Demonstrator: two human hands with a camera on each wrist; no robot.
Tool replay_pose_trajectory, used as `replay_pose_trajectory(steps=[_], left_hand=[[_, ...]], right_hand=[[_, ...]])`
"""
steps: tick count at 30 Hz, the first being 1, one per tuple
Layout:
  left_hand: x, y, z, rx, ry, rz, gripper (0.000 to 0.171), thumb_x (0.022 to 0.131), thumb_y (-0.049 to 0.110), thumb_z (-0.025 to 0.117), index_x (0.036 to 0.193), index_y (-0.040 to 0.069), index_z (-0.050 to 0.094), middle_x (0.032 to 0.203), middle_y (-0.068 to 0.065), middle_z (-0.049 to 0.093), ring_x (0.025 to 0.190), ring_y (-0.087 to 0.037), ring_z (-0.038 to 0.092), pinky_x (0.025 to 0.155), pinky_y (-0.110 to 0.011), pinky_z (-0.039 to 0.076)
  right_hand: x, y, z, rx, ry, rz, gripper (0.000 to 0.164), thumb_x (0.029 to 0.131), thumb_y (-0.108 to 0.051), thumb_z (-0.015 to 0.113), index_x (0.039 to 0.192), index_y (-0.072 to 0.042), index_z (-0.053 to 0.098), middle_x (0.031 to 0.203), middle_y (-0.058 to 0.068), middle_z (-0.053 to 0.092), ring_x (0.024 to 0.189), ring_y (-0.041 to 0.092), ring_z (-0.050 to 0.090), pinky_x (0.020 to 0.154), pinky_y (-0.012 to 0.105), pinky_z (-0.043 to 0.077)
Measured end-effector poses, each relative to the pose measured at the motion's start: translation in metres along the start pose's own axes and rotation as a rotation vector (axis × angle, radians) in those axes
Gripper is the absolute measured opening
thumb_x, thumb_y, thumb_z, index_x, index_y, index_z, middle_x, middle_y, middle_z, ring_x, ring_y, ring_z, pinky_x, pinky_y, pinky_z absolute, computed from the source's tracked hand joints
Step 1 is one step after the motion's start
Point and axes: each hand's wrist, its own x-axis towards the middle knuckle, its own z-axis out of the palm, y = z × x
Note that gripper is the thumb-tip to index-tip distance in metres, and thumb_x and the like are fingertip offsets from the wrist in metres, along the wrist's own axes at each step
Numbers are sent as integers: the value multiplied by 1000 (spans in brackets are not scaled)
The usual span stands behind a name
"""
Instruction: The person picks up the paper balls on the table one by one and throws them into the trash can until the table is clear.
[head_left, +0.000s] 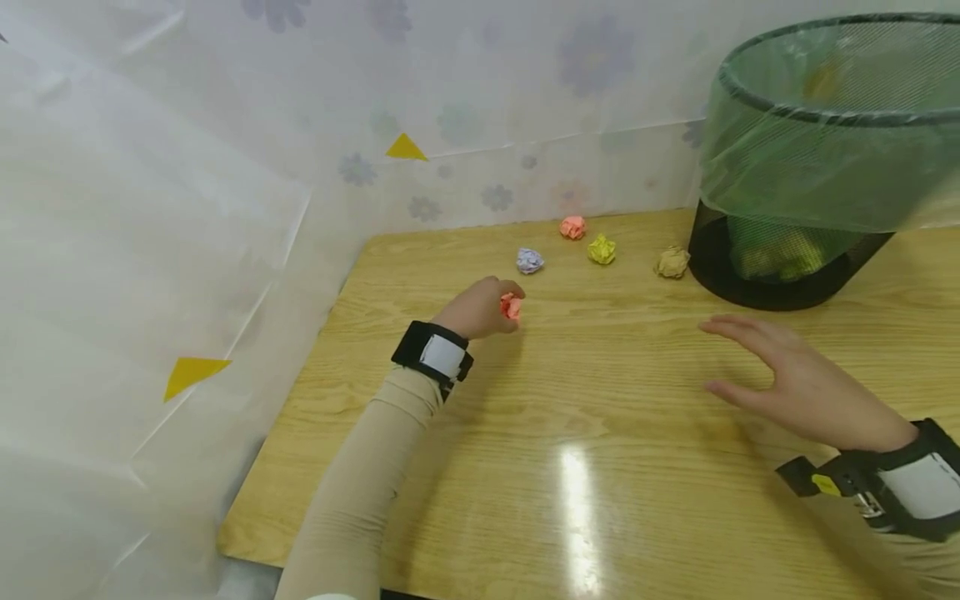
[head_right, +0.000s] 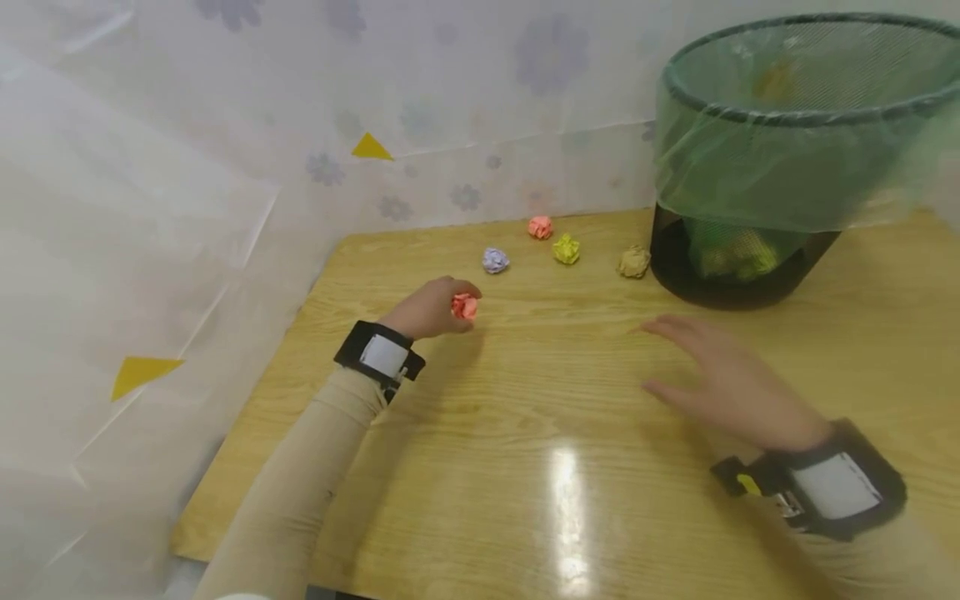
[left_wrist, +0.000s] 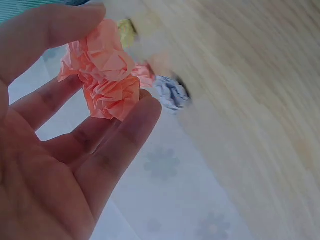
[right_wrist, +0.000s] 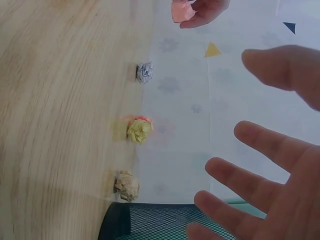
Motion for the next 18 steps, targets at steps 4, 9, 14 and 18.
replay_pose_trajectory(steps=[4,9,14,18], left_hand=[[-1,10,-6,-4,-9,22,49,85,16,68,131,8,52,123,-8,55,79,-19,49,65,-29,38],[2,21,-11,-32,-28,32,48,85,13,68,131,10,52,126,-8,54,56,-12,36,52,-24,32],[4,29,-16,-14,-1,66,49,83,13,70,129,10,54,132,-7,50,72,-14,51,59,-24,39],[2,39,-22,18,28,95,49,83,17,71,128,10,54,132,-5,51,110,-18,52,82,-27,45]], right_hand=[[-1,-1,-5,-3,1,26,68,81,-27,73,138,-9,41,139,20,36,122,46,33,86,60,31],[-4,-1,-11,5,4,48,66,82,-28,72,138,-11,41,140,18,35,123,46,32,87,59,30],[-8,-2,-17,7,19,47,67,82,-27,72,139,-14,40,138,18,37,122,45,33,86,60,29],[-11,-1,-22,5,30,53,68,81,-26,72,140,-15,40,138,19,37,122,46,32,87,61,28]])
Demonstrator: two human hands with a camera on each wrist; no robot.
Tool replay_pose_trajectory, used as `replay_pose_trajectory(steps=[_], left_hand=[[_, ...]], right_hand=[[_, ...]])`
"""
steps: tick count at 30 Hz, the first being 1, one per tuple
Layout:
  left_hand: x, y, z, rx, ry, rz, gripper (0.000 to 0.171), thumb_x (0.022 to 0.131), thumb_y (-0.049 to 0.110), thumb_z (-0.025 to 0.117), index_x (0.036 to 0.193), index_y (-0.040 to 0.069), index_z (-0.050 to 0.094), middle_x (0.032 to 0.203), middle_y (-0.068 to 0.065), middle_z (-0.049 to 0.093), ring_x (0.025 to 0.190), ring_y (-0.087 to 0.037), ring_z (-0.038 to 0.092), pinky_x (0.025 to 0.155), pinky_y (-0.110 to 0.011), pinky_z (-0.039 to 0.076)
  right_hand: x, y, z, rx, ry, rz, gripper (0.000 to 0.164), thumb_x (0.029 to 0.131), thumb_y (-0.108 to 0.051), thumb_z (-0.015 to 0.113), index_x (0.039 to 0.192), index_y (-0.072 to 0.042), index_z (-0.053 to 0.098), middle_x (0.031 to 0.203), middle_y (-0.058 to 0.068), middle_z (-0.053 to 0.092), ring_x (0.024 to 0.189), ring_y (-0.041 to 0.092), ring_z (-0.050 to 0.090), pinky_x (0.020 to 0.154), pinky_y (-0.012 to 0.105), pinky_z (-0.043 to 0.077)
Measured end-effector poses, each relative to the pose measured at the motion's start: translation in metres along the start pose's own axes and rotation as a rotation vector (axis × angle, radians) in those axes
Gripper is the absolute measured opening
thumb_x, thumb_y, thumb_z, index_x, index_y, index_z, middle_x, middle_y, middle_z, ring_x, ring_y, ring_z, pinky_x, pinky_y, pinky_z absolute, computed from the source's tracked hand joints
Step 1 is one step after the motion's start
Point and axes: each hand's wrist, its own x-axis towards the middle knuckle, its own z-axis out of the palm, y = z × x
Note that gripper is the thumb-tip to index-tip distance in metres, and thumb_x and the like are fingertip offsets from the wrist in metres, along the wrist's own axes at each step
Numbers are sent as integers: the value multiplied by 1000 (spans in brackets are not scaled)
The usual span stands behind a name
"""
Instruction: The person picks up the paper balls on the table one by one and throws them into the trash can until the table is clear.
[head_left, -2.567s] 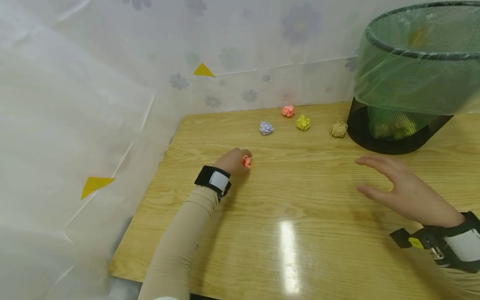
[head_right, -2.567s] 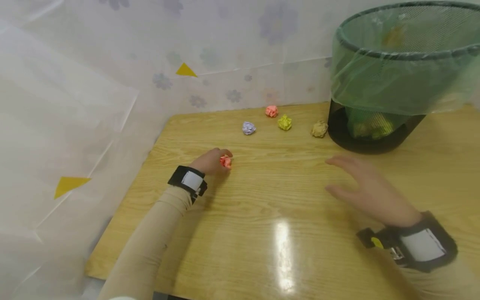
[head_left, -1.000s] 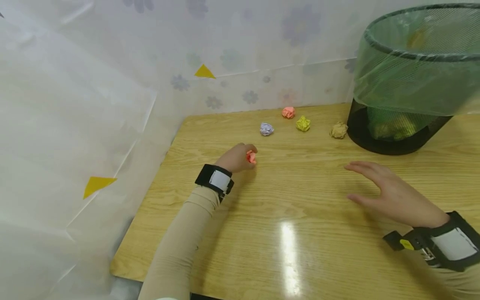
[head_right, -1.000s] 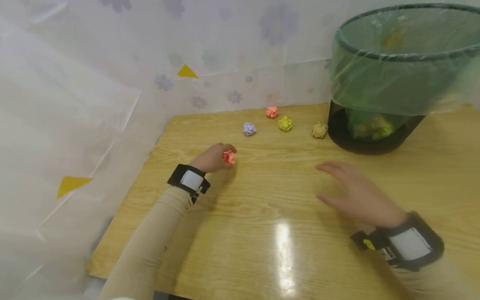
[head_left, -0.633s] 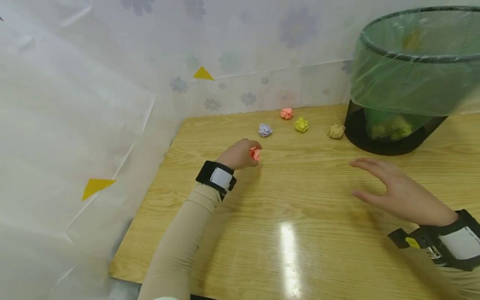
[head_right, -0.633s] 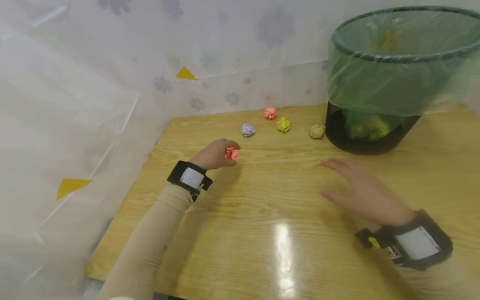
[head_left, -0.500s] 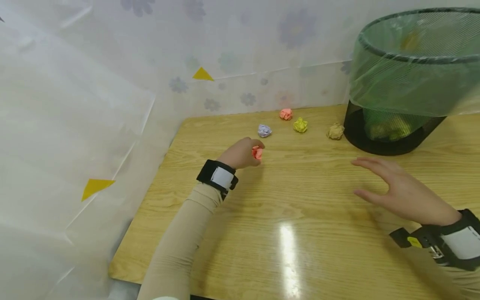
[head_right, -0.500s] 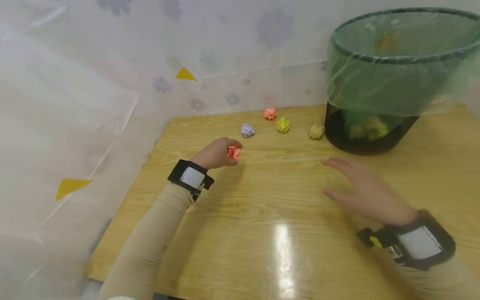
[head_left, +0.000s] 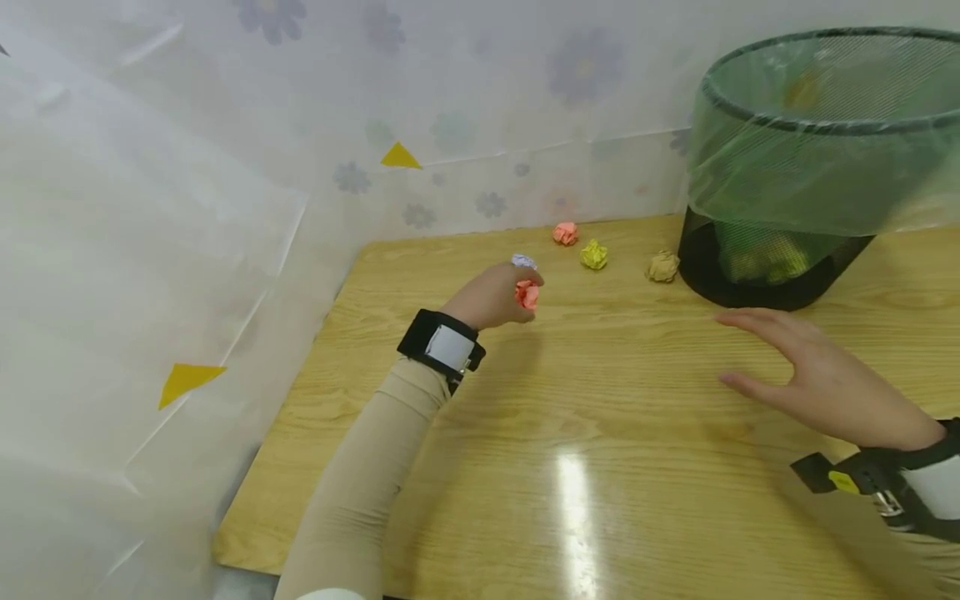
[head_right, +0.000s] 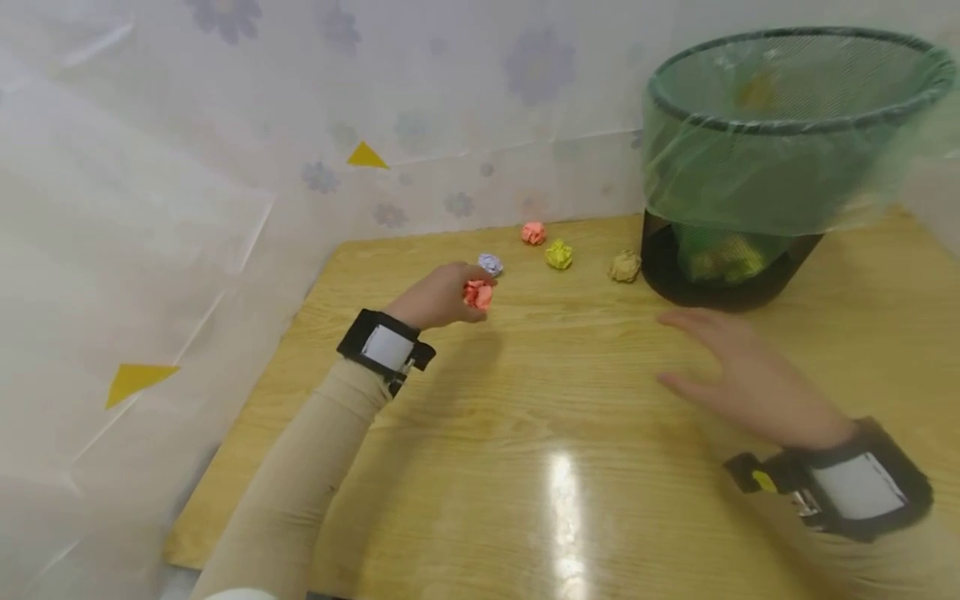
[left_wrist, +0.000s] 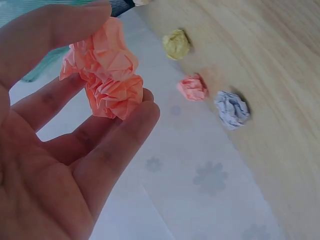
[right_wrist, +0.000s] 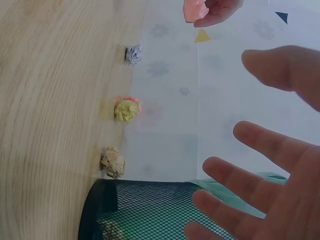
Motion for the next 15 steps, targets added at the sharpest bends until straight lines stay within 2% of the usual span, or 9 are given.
replay_pose_trajectory(steps=[1,4,11,15], left_hand=[[0,3,-1,9,7,7,49,83,18,71,128,11,54,130,-5,52,116,-18,49,88,-28,44],[1,10,-5,28,13,24,50,83,20,71,129,11,53,129,-5,51,118,-20,48,92,-31,42],[6,27,-14,56,27,85,49,84,22,70,128,11,54,128,-6,52,115,-19,48,91,-30,42],[11,36,-18,40,29,114,49,84,20,70,128,11,53,129,-6,51,96,-16,52,80,-29,42]], right_hand=[[-1,1,-1,-1,2,3,68,81,-26,73,140,-15,41,138,19,37,122,46,32,88,62,27],[-4,3,-5,-7,-3,28,68,81,-27,72,140,-13,40,139,21,35,123,47,29,89,64,26],[-12,7,-11,-30,-19,93,71,83,-33,69,141,-7,36,141,24,30,127,49,23,91,67,22],[-18,9,-15,-39,-6,103,70,83,-32,70,141,-8,37,141,24,30,127,49,22,91,67,22]])
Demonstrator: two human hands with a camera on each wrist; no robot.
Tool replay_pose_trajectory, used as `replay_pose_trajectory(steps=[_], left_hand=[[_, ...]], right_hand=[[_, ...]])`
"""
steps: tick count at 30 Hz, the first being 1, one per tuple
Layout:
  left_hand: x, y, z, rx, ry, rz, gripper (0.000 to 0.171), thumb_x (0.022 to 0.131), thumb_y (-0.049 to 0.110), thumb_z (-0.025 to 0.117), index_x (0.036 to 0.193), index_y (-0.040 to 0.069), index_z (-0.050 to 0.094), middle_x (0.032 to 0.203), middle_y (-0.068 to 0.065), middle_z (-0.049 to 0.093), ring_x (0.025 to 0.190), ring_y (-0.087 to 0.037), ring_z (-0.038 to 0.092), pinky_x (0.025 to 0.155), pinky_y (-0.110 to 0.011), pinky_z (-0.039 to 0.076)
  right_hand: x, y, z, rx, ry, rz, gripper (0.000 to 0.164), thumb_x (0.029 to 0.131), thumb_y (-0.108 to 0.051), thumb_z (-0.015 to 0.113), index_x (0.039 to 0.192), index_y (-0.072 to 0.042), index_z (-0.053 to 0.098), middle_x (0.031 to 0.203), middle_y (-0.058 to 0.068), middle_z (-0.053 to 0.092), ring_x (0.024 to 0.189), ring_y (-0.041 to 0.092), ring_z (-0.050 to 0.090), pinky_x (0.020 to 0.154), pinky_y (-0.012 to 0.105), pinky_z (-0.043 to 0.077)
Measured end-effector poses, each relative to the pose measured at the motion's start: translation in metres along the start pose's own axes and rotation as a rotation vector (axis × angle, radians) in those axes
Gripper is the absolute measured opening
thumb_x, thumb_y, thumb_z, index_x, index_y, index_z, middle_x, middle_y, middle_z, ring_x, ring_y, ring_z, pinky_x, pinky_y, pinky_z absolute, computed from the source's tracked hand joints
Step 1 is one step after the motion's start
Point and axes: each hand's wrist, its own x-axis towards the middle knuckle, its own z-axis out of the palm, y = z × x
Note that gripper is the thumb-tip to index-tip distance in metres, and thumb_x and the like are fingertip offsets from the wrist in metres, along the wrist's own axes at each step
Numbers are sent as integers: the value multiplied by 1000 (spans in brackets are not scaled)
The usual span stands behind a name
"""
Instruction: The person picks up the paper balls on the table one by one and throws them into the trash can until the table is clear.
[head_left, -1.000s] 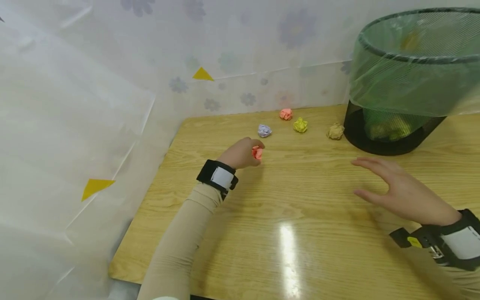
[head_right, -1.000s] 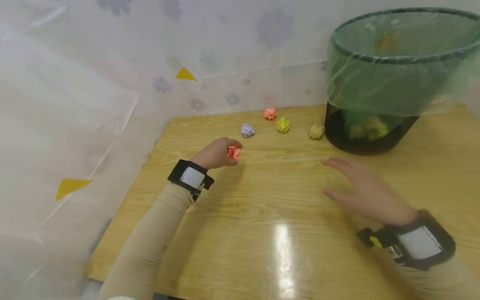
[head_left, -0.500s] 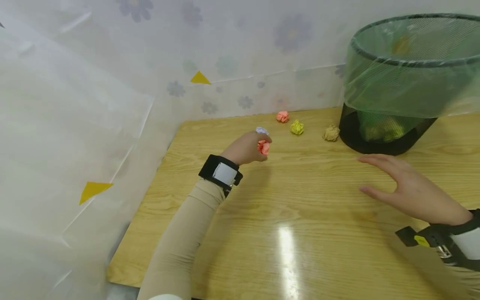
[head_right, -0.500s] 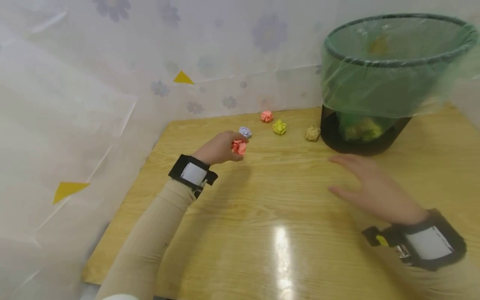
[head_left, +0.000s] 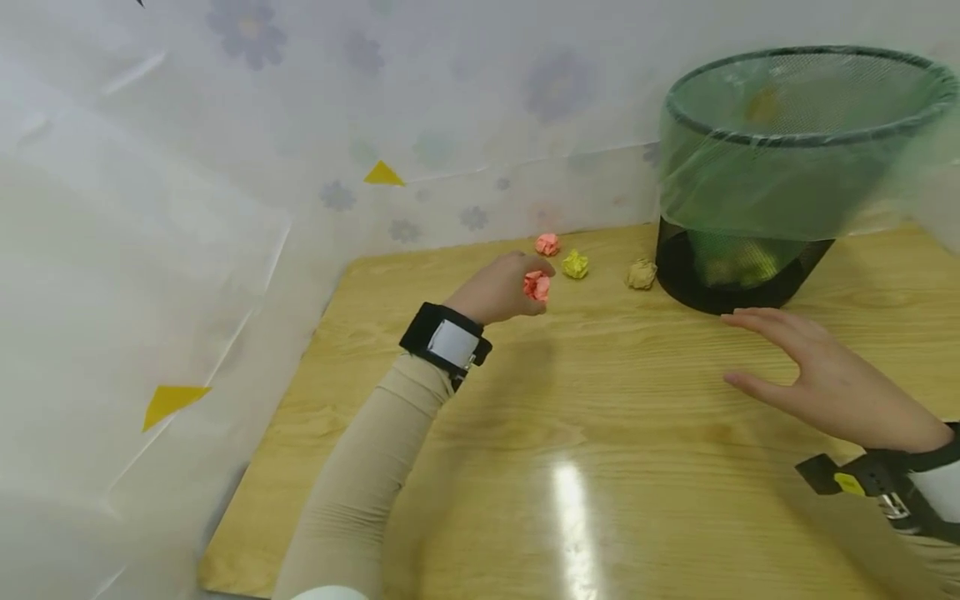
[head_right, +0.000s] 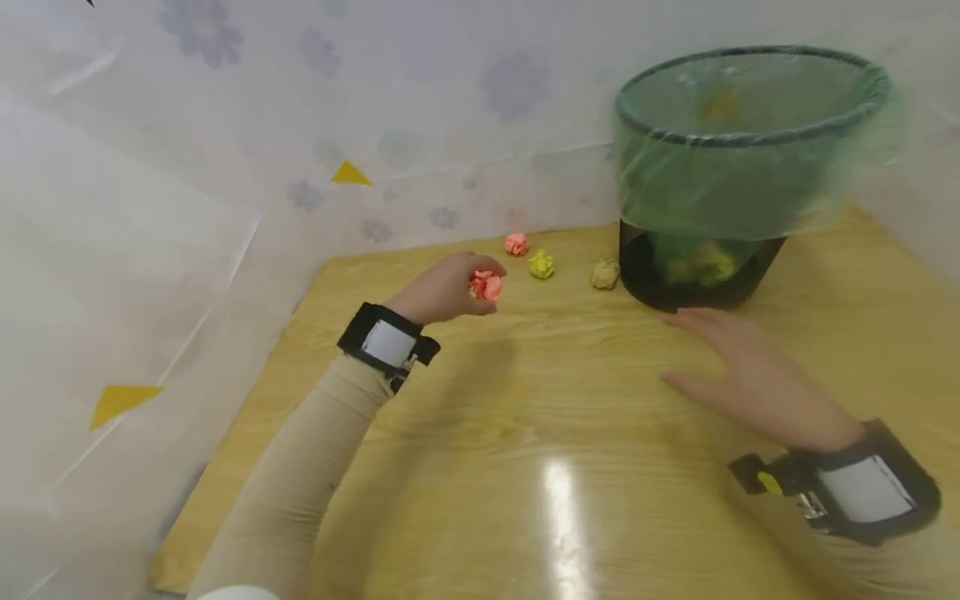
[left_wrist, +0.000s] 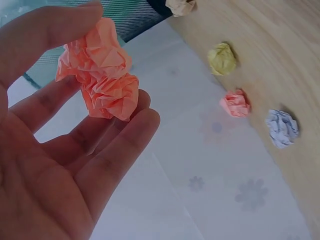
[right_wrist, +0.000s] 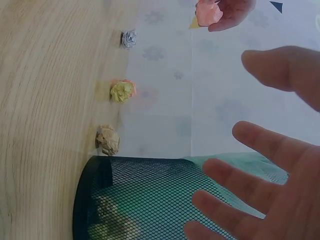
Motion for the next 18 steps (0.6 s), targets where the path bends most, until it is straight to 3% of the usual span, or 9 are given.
replay_pose_trajectory(steps=[3,5,12,18], left_hand=[[4,6,-3,-17,0,23,48,83,18,70,128,10,53,129,-6,51,76,-15,49,69,-29,40],[6,10,-5,-19,0,42,47,83,16,71,126,10,55,126,-5,52,74,-14,47,68,-28,39],[10,27,-16,2,16,98,45,82,13,71,124,8,56,123,-8,52,97,-16,50,79,-27,42],[15,44,-26,34,35,98,44,83,13,69,124,11,56,124,-9,48,99,-20,47,67,-27,40]], right_hand=[[-4,2,-3,3,17,-3,69,83,-30,70,140,-8,38,141,24,30,126,49,23,89,67,23],[-6,3,-4,6,23,-1,68,83,-30,70,139,-8,39,140,24,31,126,48,23,89,66,23],[-12,6,-8,10,49,12,67,83,-31,70,138,-8,40,138,24,31,124,48,25,90,66,22],[-19,8,-11,32,71,12,67,82,-28,71,138,-8,40,138,25,31,123,49,26,92,67,21]])
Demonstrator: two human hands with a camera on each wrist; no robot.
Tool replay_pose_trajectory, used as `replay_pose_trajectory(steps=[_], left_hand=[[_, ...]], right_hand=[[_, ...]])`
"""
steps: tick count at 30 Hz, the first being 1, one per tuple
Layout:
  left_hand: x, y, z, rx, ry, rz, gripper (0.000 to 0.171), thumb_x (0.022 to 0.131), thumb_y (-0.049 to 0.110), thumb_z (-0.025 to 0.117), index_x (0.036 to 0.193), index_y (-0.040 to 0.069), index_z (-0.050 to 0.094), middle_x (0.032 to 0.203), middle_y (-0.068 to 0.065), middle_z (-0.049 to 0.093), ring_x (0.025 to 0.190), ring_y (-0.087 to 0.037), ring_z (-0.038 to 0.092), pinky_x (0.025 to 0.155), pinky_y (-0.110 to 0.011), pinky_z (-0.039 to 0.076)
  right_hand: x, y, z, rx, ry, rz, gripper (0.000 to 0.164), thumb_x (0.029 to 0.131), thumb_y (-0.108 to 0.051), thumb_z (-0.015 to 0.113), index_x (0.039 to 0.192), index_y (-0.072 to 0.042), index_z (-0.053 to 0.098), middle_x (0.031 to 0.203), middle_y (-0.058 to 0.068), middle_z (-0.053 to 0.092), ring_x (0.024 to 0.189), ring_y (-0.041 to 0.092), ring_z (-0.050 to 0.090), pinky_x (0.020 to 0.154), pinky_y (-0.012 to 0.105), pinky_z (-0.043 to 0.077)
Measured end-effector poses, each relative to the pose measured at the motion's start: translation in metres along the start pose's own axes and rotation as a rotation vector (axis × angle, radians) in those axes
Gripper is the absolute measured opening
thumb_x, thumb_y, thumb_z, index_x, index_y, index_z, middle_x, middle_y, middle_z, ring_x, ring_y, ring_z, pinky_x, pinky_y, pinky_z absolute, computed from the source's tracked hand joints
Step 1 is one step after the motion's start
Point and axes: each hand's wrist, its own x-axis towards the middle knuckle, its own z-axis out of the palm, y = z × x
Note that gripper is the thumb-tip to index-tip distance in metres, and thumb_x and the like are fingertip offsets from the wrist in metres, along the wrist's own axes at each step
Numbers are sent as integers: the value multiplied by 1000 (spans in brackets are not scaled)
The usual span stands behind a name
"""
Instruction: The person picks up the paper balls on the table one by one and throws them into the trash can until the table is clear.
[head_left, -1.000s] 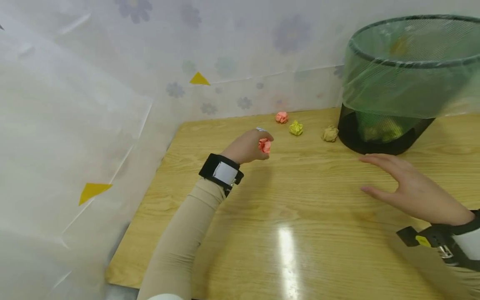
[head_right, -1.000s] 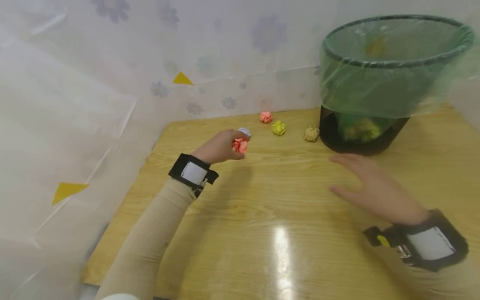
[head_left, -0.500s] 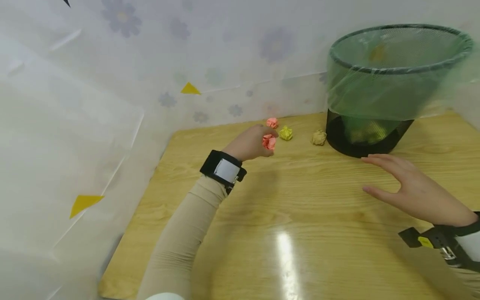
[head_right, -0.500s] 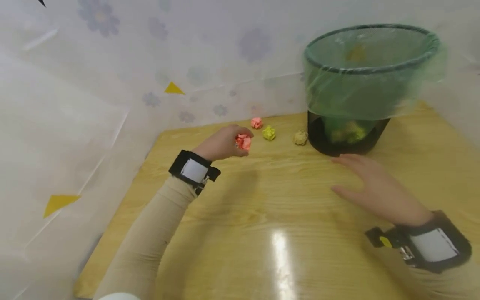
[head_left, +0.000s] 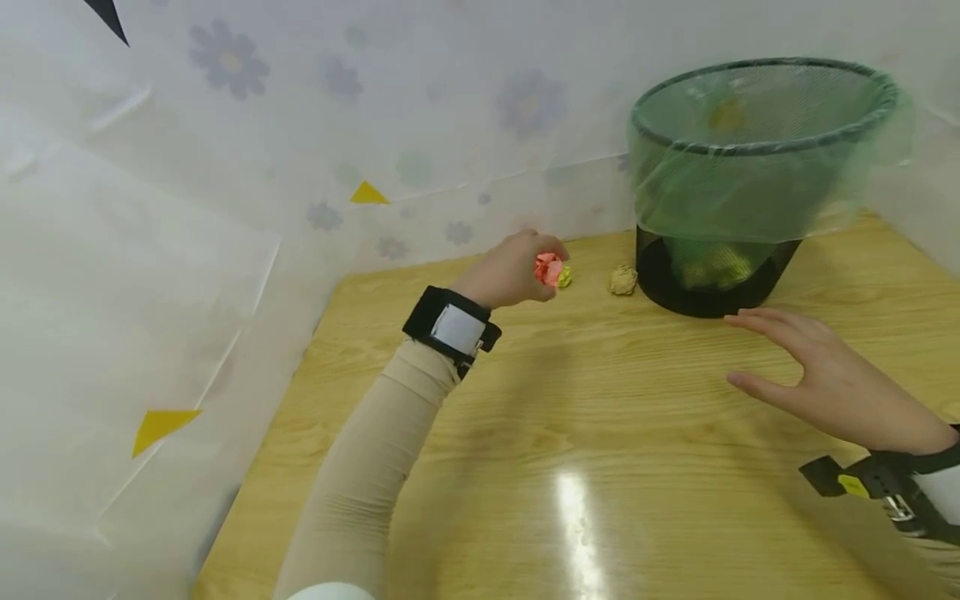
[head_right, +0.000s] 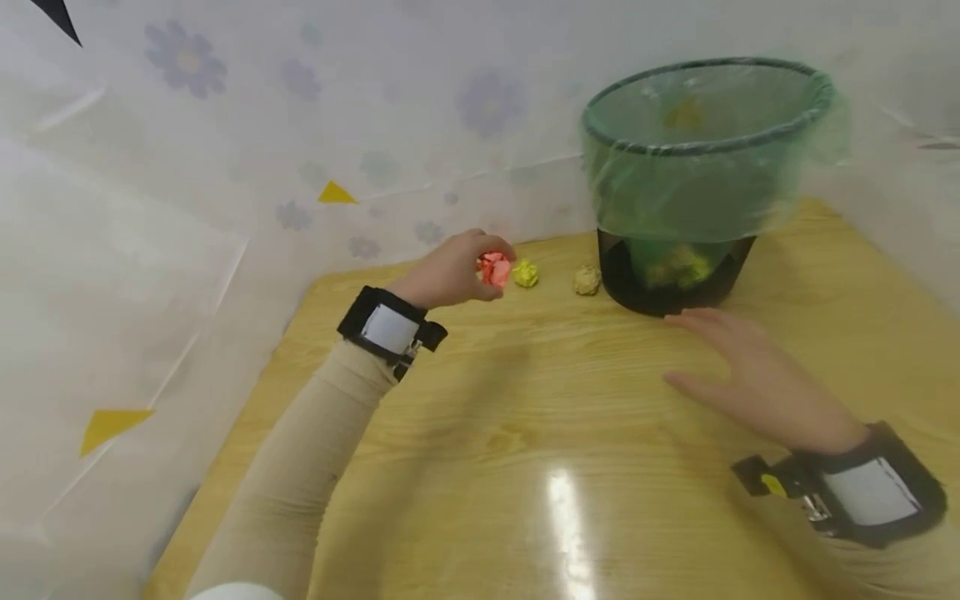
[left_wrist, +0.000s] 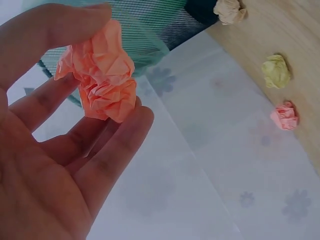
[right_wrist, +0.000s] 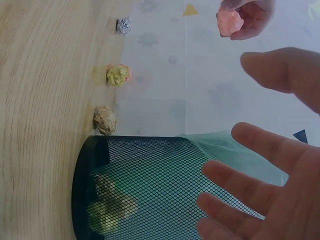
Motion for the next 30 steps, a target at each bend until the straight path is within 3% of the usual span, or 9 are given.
replay_pose_trajectory(steps=[6,15,21,30], left_hand=[[12,17,-10,25,42,40,46,80,10,69,124,13,56,118,-8,49,94,-17,45,69,-26,40],[34,42,-26,-12,36,75,44,84,11,64,126,14,54,122,-3,48,98,-14,42,75,-22,38],[39,50,-33,-41,37,92,45,85,12,63,128,13,53,127,-1,47,103,-12,42,74,-21,38],[43,58,-45,-32,44,134,44,86,12,62,128,13,52,126,0,48,88,-13,41,69,-22,36]], right_hand=[[-5,2,-4,7,14,6,67,82,-28,71,138,-7,40,138,25,31,124,48,25,92,67,21],[-10,5,-9,26,45,5,65,82,-25,72,136,-7,42,137,24,33,122,47,27,90,66,23],[-11,5,-10,23,65,0,66,82,-24,72,137,-7,41,136,24,34,122,48,28,92,66,22],[-14,7,-13,21,70,12,65,83,-23,71,137,-6,40,136,26,33,121,50,26,93,67,19]])
